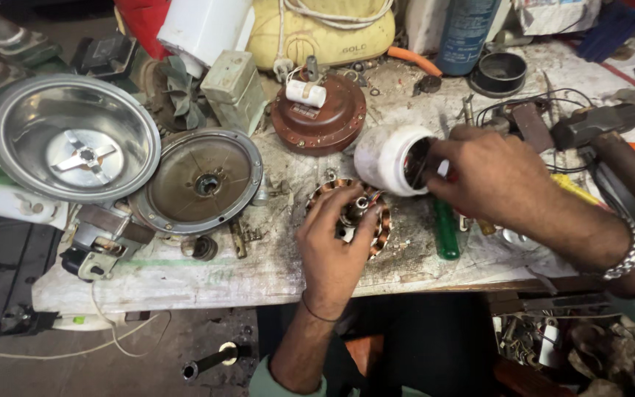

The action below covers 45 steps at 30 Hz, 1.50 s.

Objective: The person uses a press tool to press a metal bushing into a copper-wound stator. They repeatedly position the stator, tighten the press, and tap the tool with a hammer to drive the bushing into place.

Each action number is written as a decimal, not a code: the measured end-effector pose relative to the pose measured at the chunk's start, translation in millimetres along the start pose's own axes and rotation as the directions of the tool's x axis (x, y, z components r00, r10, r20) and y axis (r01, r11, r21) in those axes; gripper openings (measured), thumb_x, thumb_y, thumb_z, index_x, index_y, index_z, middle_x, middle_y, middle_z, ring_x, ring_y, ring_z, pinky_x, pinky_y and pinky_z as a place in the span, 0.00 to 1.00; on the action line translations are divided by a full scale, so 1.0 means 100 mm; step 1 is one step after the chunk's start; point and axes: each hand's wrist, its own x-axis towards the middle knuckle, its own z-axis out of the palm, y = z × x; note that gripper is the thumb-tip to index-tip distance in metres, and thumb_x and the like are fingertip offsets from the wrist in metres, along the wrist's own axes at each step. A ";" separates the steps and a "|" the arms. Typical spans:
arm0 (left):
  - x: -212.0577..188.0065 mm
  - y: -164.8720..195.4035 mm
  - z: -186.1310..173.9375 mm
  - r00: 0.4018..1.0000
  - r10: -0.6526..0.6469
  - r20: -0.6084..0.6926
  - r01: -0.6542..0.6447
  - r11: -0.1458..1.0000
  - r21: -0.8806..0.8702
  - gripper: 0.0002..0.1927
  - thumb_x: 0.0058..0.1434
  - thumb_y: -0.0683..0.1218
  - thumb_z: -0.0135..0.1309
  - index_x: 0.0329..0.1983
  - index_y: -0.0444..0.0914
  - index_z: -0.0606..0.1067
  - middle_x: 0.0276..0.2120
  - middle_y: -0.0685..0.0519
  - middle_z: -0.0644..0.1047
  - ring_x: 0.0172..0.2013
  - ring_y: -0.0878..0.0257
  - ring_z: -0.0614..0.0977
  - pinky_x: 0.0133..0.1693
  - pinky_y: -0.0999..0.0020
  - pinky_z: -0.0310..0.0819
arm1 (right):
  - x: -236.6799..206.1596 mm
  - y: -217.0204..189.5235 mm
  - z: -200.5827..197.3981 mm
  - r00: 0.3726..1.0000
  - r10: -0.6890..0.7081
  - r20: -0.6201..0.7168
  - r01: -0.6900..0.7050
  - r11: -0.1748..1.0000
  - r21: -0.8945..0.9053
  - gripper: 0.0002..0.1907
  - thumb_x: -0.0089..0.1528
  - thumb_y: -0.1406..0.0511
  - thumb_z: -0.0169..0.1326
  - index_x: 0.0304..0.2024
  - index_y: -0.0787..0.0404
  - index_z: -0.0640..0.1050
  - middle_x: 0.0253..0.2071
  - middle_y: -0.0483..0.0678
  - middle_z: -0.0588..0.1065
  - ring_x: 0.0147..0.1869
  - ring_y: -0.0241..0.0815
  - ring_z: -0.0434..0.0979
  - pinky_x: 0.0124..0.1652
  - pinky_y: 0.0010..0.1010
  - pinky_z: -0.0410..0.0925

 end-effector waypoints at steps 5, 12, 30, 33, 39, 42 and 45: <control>-0.08 -0.17 0.03 0.990 0.114 -0.083 -0.117 0.992 -0.037 0.13 0.61 0.40 0.64 0.49 0.32 0.80 0.48 0.45 0.82 0.50 0.54 0.86 0.52 0.63 0.83 | 0.09 -0.01 -0.03 0.994 0.046 0.098 -0.033 0.990 -0.135 0.22 0.66 0.54 0.57 0.54 0.62 0.76 0.45 0.53 0.76 0.38 0.43 0.83 0.39 0.37 0.80; -0.13 -0.24 0.01 0.989 0.124 -0.083 -0.131 0.987 -0.090 0.13 0.64 0.40 0.63 0.50 0.31 0.79 0.49 0.44 0.81 0.51 0.54 0.85 0.52 0.62 0.83 | 0.13 -0.17 -0.12 0.987 0.115 0.110 -0.121 0.992 0.044 0.19 0.65 0.55 0.56 0.52 0.59 0.75 0.32 0.52 0.82 0.31 0.44 0.85 0.34 0.40 0.81; -0.10 -0.25 -0.04 0.985 0.158 -0.069 -0.162 0.984 -0.070 0.13 0.66 0.40 0.61 0.52 0.32 0.79 0.49 0.45 0.81 0.51 0.53 0.85 0.53 0.60 0.81 | 0.08 -0.26 0.09 0.695 -0.553 -0.459 0.687 0.699 0.199 0.14 0.61 0.60 0.62 0.45 0.59 0.81 0.38 0.50 0.84 0.33 0.39 0.86 0.33 0.34 0.80; -0.11 -0.25 -0.04 0.986 0.150 -0.068 -0.154 0.986 -0.067 0.12 0.66 0.40 0.61 0.51 0.32 0.79 0.48 0.45 0.82 0.51 0.53 0.85 0.52 0.60 0.81 | 0.06 -0.29 0.04 0.713 -0.554 -0.431 0.669 0.721 0.180 0.14 0.59 0.60 0.63 0.45 0.57 0.82 0.36 0.48 0.85 0.32 0.39 0.86 0.34 0.35 0.79; -0.10 -0.22 -0.06 0.984 0.160 -0.077 -0.164 0.985 -0.056 0.12 0.66 0.40 0.61 0.51 0.32 0.79 0.48 0.45 0.82 0.50 0.53 0.85 0.52 0.60 0.81 | 0.03 -0.33 -0.04 0.680 -0.619 -0.393 0.697 0.712 0.084 0.13 0.58 0.60 0.62 0.45 0.54 0.83 0.39 0.45 0.84 0.36 0.40 0.86 0.33 0.36 0.79; -0.11 -0.22 -0.08 0.986 0.154 -0.062 -0.157 0.987 -0.046 0.13 0.65 0.40 0.61 0.52 0.31 0.79 0.49 0.45 0.81 0.50 0.53 0.84 0.52 0.60 0.80 | 0.03 -0.42 -0.03 0.720 -0.615 -0.320 0.680 0.717 0.152 0.14 0.57 0.60 0.62 0.45 0.53 0.83 0.42 0.45 0.84 0.33 0.39 0.86 0.27 0.31 0.79; -0.11 -0.21 -0.08 0.987 0.149 -0.059 -0.151 0.988 -0.039 0.12 0.65 0.41 0.62 0.50 0.32 0.79 0.48 0.45 0.81 0.50 0.53 0.84 0.52 0.60 0.80 | 0.06 -0.53 -0.02 0.783 -0.568 -0.255 0.617 0.762 0.197 0.20 0.56 0.57 0.63 0.50 0.54 0.82 0.44 0.45 0.83 0.29 0.37 0.84 0.27 0.30 0.79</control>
